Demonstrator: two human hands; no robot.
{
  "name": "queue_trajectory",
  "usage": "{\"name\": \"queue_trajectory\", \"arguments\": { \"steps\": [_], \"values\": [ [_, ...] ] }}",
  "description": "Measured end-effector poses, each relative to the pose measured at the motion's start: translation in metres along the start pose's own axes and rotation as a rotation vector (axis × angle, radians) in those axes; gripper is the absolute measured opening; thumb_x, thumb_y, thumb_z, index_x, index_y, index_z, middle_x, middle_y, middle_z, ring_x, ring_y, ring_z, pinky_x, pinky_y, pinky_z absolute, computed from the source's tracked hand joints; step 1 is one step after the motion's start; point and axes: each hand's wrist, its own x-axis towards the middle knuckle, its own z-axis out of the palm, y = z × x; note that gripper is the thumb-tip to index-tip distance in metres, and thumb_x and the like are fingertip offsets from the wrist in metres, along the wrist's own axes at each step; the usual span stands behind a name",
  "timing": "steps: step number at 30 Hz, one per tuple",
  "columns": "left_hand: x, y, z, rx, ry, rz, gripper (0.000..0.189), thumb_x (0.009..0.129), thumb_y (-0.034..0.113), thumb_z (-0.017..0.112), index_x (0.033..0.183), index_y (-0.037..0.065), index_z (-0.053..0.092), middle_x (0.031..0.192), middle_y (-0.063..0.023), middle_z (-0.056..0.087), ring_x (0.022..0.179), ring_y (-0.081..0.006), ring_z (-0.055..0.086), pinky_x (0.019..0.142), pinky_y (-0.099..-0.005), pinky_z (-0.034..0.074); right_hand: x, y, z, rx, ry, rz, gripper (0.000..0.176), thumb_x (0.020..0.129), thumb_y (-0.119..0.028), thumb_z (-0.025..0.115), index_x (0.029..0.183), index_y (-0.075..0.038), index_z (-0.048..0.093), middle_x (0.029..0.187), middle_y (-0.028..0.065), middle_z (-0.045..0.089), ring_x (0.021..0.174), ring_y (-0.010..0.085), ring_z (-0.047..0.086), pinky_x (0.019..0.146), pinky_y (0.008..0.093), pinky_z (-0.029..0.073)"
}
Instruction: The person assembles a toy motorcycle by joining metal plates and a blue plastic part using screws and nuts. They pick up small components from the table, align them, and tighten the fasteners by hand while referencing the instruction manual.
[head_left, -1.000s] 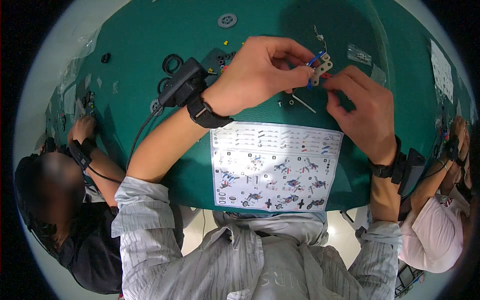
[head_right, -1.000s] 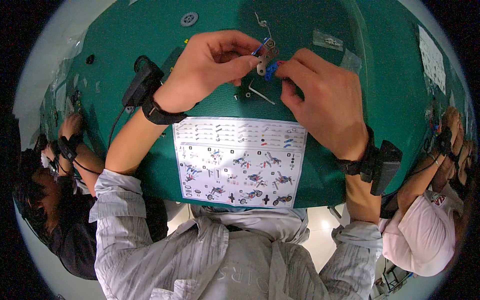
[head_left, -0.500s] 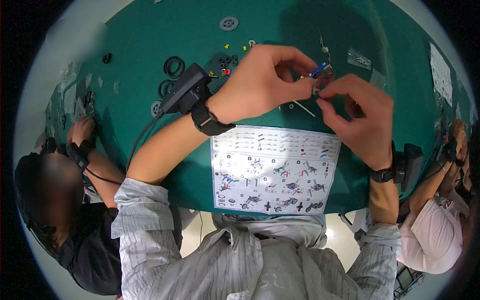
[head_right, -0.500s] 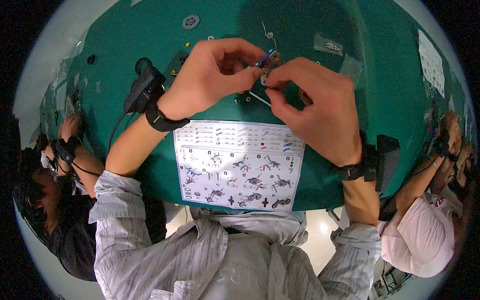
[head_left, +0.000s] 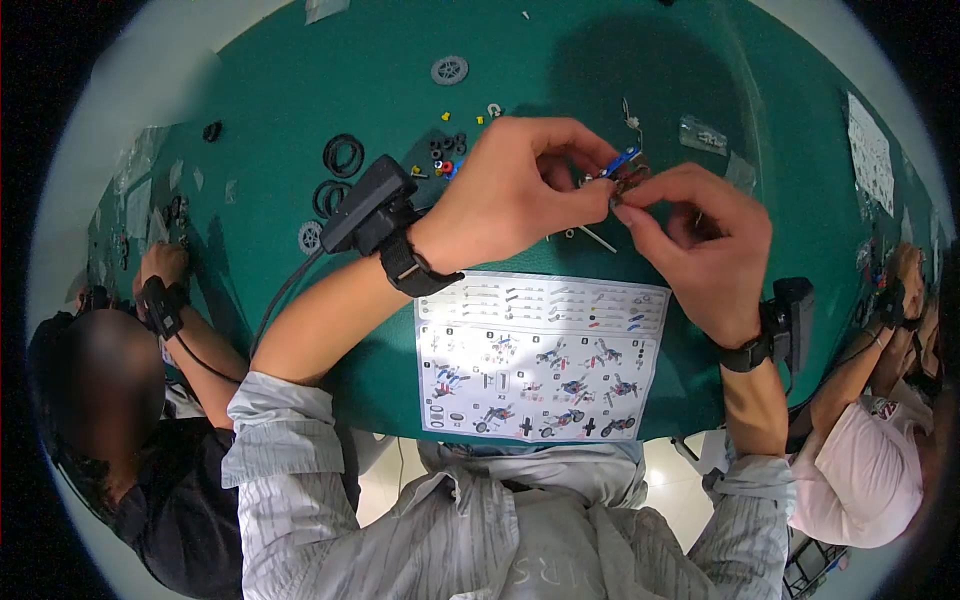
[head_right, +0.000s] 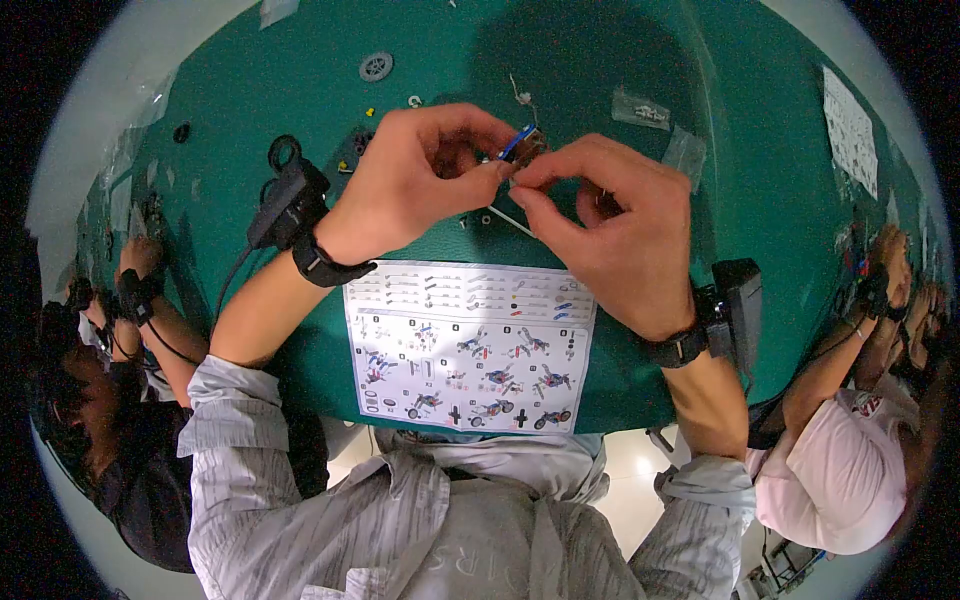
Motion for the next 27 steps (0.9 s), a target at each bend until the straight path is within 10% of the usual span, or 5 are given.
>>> {"name": "queue_trajectory", "arguments": {
  "steps": [27],
  "values": [
    [-0.001,-0.003,0.003,-0.032,-0.018,-0.009,0.022,0.091,0.006,0.068,0.111,-0.004,0.068,0.086,-0.0001,0.068,0.074,-0.0024,0.060,0.062,-0.0195,0.048,0.000,0.016,0.009,0.080,0.062,-0.057,0.011,0.076,-0.002,0.078,0.085,-0.006,0.073,0.086,-0.0014,0.069,0.052,0.0005,0.044,0.046,0.0179,0.030]
  ]
}}
